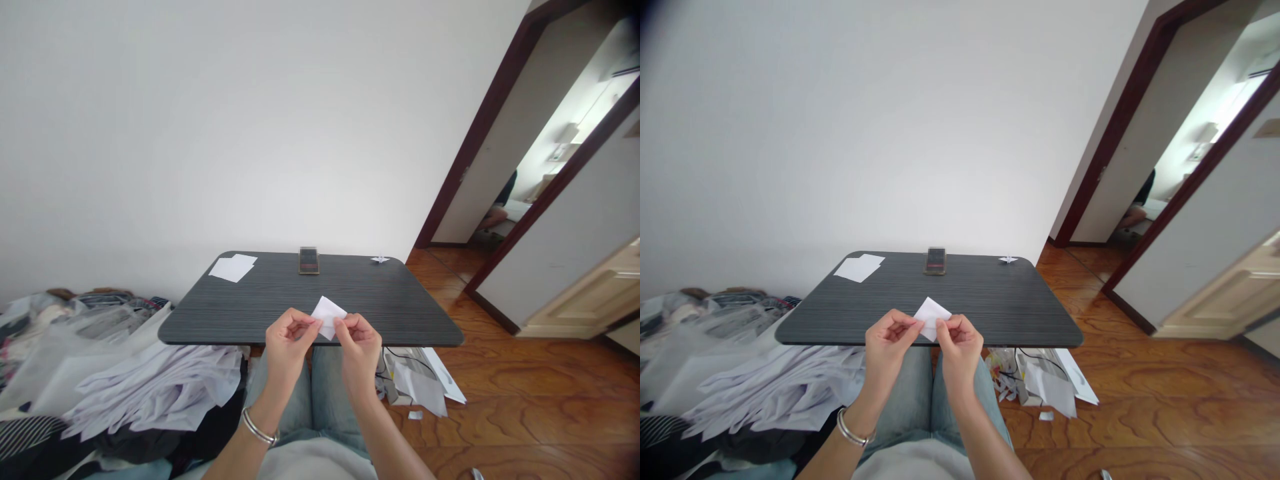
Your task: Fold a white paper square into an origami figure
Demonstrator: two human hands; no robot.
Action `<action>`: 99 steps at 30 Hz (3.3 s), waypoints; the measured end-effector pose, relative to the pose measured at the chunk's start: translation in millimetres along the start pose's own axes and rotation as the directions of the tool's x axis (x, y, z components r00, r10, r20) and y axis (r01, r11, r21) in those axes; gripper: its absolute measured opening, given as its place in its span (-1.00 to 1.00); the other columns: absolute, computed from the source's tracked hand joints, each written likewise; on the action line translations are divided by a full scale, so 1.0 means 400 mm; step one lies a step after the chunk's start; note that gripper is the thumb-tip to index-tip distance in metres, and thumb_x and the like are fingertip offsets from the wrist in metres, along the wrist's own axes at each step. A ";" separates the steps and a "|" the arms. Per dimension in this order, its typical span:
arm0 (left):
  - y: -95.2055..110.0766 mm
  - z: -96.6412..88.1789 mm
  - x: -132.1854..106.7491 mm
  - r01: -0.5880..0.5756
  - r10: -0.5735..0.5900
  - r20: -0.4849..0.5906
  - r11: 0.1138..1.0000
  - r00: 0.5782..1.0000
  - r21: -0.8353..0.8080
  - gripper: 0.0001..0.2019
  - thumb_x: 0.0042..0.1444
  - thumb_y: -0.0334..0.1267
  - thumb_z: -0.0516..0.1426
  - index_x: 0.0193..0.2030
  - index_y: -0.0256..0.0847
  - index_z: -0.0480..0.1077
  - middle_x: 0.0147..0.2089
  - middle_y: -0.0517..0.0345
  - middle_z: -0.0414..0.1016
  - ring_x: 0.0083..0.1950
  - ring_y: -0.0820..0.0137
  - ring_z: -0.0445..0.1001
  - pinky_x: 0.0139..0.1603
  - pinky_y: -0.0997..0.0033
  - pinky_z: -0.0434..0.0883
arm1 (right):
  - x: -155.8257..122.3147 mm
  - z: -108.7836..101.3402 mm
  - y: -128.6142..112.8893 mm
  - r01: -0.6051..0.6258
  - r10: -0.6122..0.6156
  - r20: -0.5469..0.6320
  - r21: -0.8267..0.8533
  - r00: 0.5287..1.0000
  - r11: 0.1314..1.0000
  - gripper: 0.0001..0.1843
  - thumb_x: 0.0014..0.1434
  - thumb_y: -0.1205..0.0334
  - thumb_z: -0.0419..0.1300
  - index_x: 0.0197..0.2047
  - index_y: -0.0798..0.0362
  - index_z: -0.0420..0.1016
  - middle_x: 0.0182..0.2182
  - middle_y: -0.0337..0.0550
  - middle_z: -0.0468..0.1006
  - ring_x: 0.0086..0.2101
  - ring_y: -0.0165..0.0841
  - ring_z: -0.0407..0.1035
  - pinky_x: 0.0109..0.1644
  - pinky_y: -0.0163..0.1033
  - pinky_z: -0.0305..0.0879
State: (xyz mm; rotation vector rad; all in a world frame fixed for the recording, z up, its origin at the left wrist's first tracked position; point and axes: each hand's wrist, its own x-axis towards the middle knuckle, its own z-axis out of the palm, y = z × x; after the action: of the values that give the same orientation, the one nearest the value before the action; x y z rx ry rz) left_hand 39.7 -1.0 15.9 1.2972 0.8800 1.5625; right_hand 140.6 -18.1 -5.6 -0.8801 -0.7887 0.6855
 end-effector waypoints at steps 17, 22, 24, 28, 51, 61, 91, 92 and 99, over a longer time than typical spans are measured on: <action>-0.001 -0.004 0.007 0.011 -0.014 -0.066 0.999 0.998 -0.038 -0.85 -0.17 -0.34 0.29 -0.54 -0.27 0.38 -0.57 0.25 0.44 -0.52 0.50 0.45 -0.45 0.57 0.40 | 0.000 -0.006 -0.002 -0.209 0.184 0.191 0.123 0.964 0.970 -0.77 0.00 0.14 0.32 -0.38 0.06 0.38 -0.61 -0.32 0.50 -0.62 -0.48 0.36 -0.50 -0.40 0.31; -0.002 -0.003 0.004 0.013 -0.014 -0.056 1.000 0.998 -0.022 -0.85 -0.16 -0.33 0.29 -0.52 -0.27 0.38 -0.55 0.23 0.47 -0.50 0.49 0.47 -0.44 0.56 0.41 | 0.003 -0.001 -0.008 -0.224 0.204 0.164 0.113 0.965 0.968 -0.72 -0.04 0.12 0.34 -0.53 0.10 0.37 -0.71 -0.33 0.45 -0.68 -0.51 0.34 -0.54 -0.45 0.29; -0.003 0.000 0.003 0.018 -0.020 -0.069 0.999 0.997 -0.037 -0.83 -0.17 -0.33 0.30 -0.48 -0.26 0.37 -0.54 0.24 0.48 -0.50 0.49 0.48 -0.44 0.57 0.42 | 0.003 0.000 -0.008 -0.221 0.202 0.156 0.116 0.967 0.968 -0.71 -0.05 0.12 0.35 -0.54 0.10 0.37 -0.71 -0.33 0.45 -0.68 -0.51 0.34 -0.54 -0.45 0.28; -0.002 0.001 0.005 0.054 -0.060 -0.072 0.995 0.996 -0.088 -0.74 -0.18 -0.34 0.30 -0.33 -0.23 0.35 -0.55 0.28 0.49 -0.50 0.49 0.49 -0.42 0.58 0.43 | 0.002 -0.003 -0.006 -0.223 0.206 0.147 0.115 0.967 0.968 -0.71 -0.04 0.12 0.35 -0.55 0.09 0.37 -0.71 -0.32 0.46 -0.67 -0.50 0.35 -0.55 -0.44 0.30; 0.008 -0.016 0.022 0.144 -0.146 -0.007 0.983 0.989 -0.111 -0.86 -0.16 -0.31 0.29 -0.47 -0.29 0.42 -0.52 0.21 0.53 -0.48 0.49 0.50 -0.40 0.54 0.47 | 0.013 -0.015 -0.003 -0.175 0.170 0.218 0.003 0.961 0.985 -0.72 0.05 0.07 0.27 -0.51 0.10 0.42 -0.67 -0.26 0.49 -0.65 -0.47 0.36 -0.54 -0.39 0.33; 0.015 -0.013 0.015 0.167 -0.169 0.001 0.976 0.986 -0.142 -0.84 -0.15 -0.28 0.30 -0.45 -0.29 0.43 -0.49 0.18 0.54 -0.46 0.45 0.51 -0.39 0.50 0.48 | 0.004 -0.013 -0.009 0.001 -0.003 0.130 0.012 0.992 1.000 -0.80 -0.04 0.24 0.34 -0.33 0.04 0.43 -0.52 -0.26 0.52 -0.52 -0.42 0.40 -0.44 -0.33 0.36; 0.006 -0.004 0.004 0.109 -0.109 0.002 0.990 0.994 -0.084 -0.86 -0.15 -0.29 0.29 -0.48 -0.27 0.43 -0.51 0.20 0.50 -0.47 0.45 0.49 -0.37 0.48 0.47 | 0.009 -0.007 -0.008 -0.120 0.118 0.044 0.051 0.992 0.991 -0.74 -0.11 0.20 0.34 -0.61 0.08 0.32 -0.65 -0.34 0.29 -0.59 -0.49 0.14 -0.51 -0.37 0.10; 0.006 -0.003 0.003 0.108 -0.109 0.003 0.990 0.994 -0.085 -0.86 -0.15 -0.29 0.29 -0.48 -0.27 0.43 -0.51 0.20 0.50 -0.47 0.46 0.48 -0.36 0.48 0.47 | 0.009 -0.006 -0.008 -0.124 0.121 0.045 0.059 0.992 0.991 -0.74 -0.11 0.20 0.34 -0.60 0.08 0.32 -0.65 -0.34 0.29 -0.59 -0.49 0.14 -0.51 -0.37 0.10; 0.004 -0.002 0.002 0.098 -0.100 -0.012 0.992 0.995 -0.079 -0.86 -0.12 -0.28 0.28 -0.45 -0.27 0.42 -0.50 0.19 0.48 -0.44 0.45 0.49 -0.34 0.48 0.47 | 0.006 -0.003 -0.008 -0.129 0.125 0.050 0.091 0.991 0.987 -0.75 -0.09 0.20 0.34 -0.54 0.07 0.32 -0.60 -0.33 0.34 -0.57 -0.48 0.21 -0.47 -0.36 0.17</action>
State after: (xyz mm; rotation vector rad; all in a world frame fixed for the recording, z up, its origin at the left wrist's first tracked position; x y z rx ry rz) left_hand 38.5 -0.8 17.3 1.1702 0.8712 1.5161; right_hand 143.3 -18.3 -2.7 -0.8372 -0.7381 0.8507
